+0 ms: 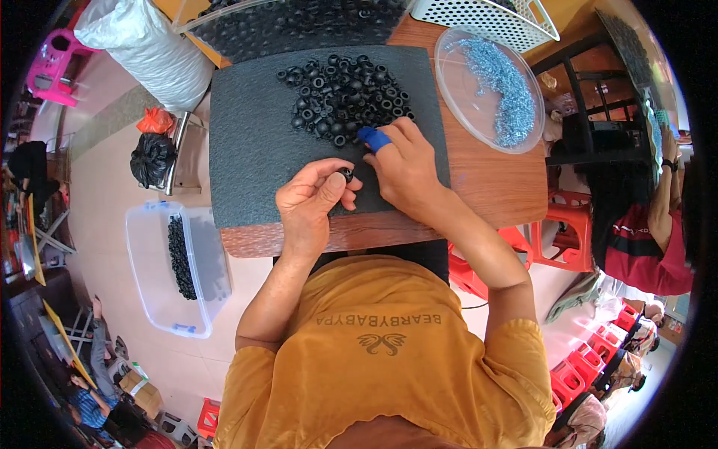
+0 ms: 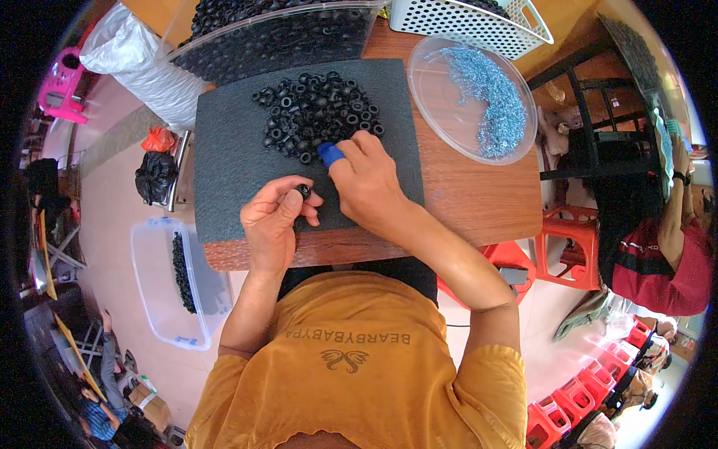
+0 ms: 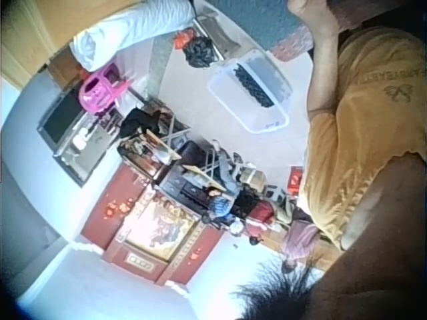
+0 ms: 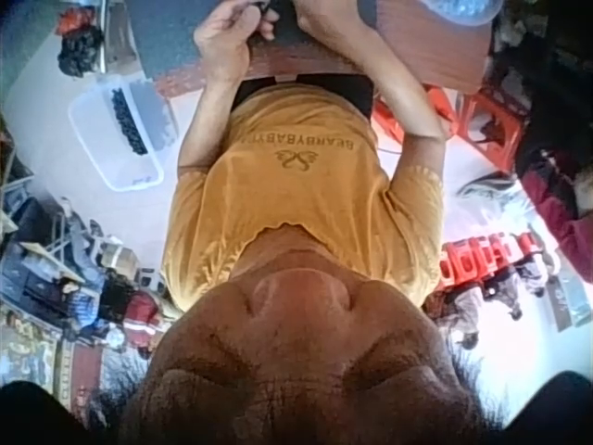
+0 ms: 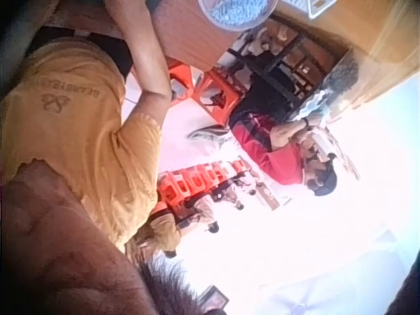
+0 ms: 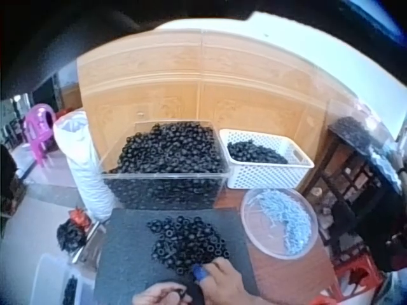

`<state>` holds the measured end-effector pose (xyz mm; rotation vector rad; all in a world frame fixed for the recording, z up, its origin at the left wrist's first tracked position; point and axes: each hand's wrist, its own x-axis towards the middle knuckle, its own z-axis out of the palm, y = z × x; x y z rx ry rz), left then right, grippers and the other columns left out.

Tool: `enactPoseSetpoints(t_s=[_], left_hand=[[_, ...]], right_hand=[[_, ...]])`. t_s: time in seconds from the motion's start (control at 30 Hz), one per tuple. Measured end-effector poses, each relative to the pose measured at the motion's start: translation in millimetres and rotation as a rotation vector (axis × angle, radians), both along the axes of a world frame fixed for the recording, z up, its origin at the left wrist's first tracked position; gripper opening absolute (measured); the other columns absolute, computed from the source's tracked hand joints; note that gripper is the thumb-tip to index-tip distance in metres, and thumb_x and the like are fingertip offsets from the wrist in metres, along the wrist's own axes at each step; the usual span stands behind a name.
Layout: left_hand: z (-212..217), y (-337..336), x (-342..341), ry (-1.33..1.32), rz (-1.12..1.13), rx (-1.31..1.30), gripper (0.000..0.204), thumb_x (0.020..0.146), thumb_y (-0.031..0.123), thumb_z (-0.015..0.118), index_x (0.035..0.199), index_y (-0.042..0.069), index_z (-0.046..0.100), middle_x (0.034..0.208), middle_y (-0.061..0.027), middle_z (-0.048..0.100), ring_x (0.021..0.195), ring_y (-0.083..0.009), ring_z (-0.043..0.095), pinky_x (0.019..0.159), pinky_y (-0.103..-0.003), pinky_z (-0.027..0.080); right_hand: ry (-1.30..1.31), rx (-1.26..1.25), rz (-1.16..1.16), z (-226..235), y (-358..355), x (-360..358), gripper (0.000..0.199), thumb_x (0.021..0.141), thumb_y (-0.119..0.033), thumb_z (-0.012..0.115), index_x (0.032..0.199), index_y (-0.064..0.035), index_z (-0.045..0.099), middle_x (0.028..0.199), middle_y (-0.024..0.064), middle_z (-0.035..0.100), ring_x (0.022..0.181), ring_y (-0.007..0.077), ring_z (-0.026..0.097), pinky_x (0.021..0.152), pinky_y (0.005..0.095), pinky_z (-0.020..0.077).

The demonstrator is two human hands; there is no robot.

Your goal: The person assembles plastic cord locks by inserting small metal components into plastic stoppers by hand.

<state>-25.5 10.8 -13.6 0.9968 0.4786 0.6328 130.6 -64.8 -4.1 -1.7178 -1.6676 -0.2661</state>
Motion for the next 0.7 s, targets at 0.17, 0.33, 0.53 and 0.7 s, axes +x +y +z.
enactPoseSetpoints(t_s=[0.17,0.33,0.53,0.7], left_hand=[[1,0,0,0.002,-0.002,-0.013,0.019,0.090,0.009,0.058,0.103,-0.005,0.061,0.084,-0.0129,0.066,0.065,-0.0116,0.059,0.059,-0.023,0.050],[0,-1,1,-0.001,0.004,-0.005,0.019,0.090,0.009,0.058,0.102,-0.005,0.061,0.084,-0.0127,0.066,0.065,-0.0117,0.059,0.058,-0.023,0.050],[3,-1,1,0.009,0.027,-0.068,0.022,0.091,0.014,0.059,0.103,-0.004,0.059,0.084,-0.0114,0.065,0.066,-0.0110,0.059,0.058,-0.023,0.049],[6,-9,8,-0.005,0.050,-0.085,0.023,0.091,0.016,0.058,0.104,-0.003,0.057,0.086,-0.0091,0.064,0.066,-0.0103,0.058,0.058,-0.023,0.049]], right_hand=[[-0.083,-0.068,-0.028,-1,0,1,0.035,0.061,0.002,0.069,0.094,0.0018,0.057,0.085,0.0129,0.056,0.078,0.0317,0.053,0.063,0.0397,0.0451],[-0.047,-0.054,-0.076,-6,-2,1,0.030,0.063,0.003,0.069,0.091,0.0002,0.057,0.084,0.0137,0.056,0.076,0.0321,0.053,0.062,0.0396,0.0449],[0.582,-0.001,-0.068,18,-14,-16,0.023,0.067,0.003,0.070,0.088,0.0001,0.059,0.080,0.0100,0.057,0.071,0.0260,0.057,0.057,0.0338,0.0467],[0.778,0.041,-0.052,18,-18,-37,0.028,0.072,0.003,0.069,0.098,-0.0022,0.061,0.083,0.0056,0.059,0.072,0.0133,0.056,0.066,0.0250,0.0464]])
